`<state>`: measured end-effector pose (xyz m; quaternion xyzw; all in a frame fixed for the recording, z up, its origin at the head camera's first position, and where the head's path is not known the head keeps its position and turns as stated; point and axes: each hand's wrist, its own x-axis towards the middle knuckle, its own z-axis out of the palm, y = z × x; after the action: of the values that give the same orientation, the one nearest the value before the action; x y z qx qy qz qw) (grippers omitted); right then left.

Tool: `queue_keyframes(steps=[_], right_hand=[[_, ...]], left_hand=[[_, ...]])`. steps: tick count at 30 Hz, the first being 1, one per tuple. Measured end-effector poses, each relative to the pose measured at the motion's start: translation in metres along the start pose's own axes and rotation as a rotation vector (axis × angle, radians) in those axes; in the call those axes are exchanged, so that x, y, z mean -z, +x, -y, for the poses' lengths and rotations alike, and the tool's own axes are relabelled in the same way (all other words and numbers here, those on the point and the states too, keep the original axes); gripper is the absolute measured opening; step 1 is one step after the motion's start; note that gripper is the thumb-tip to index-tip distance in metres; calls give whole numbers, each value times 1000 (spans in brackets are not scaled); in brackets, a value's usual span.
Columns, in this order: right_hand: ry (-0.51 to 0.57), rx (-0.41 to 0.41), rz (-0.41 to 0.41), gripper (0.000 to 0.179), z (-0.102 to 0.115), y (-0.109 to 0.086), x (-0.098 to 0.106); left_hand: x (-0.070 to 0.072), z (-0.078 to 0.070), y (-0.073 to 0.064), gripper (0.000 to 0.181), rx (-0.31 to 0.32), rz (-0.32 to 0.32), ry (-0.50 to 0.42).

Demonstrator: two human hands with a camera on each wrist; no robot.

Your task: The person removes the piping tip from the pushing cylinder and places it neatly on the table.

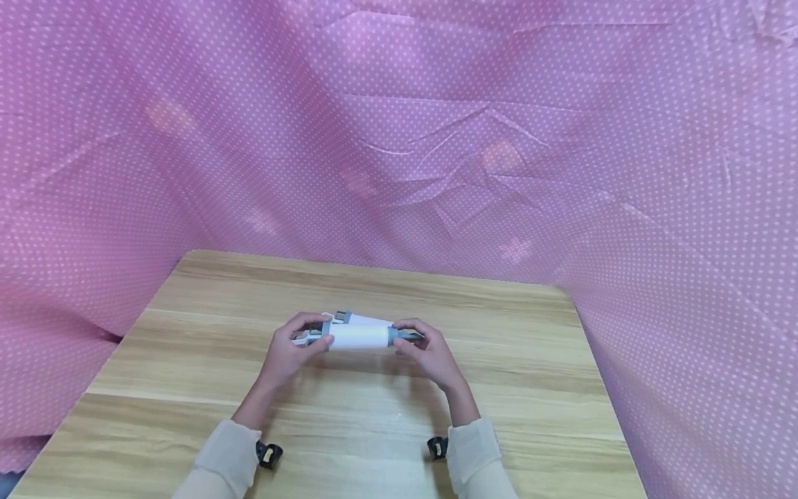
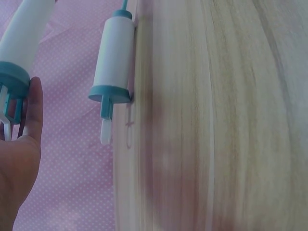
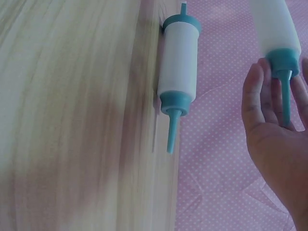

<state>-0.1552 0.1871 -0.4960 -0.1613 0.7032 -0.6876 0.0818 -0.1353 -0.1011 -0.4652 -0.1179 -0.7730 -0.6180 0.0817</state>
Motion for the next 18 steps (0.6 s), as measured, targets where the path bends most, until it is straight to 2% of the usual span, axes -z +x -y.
queue_keyframes(steps=[7,12,15,18], right_hand=[[-31,24,-51,22,1,7,-4],[-8,-51,-57,32,1,9,-6],[27,-113,-23,38,-2,9,-5],[36,-134,11,39,-4,8,-4]], left_hand=[[2,4,3,33,-15,17,-4],[4,9,6,33,-2,25,-7],[3,27,10,35,-3,23,-10],[3,43,14,36,-6,20,-11]])
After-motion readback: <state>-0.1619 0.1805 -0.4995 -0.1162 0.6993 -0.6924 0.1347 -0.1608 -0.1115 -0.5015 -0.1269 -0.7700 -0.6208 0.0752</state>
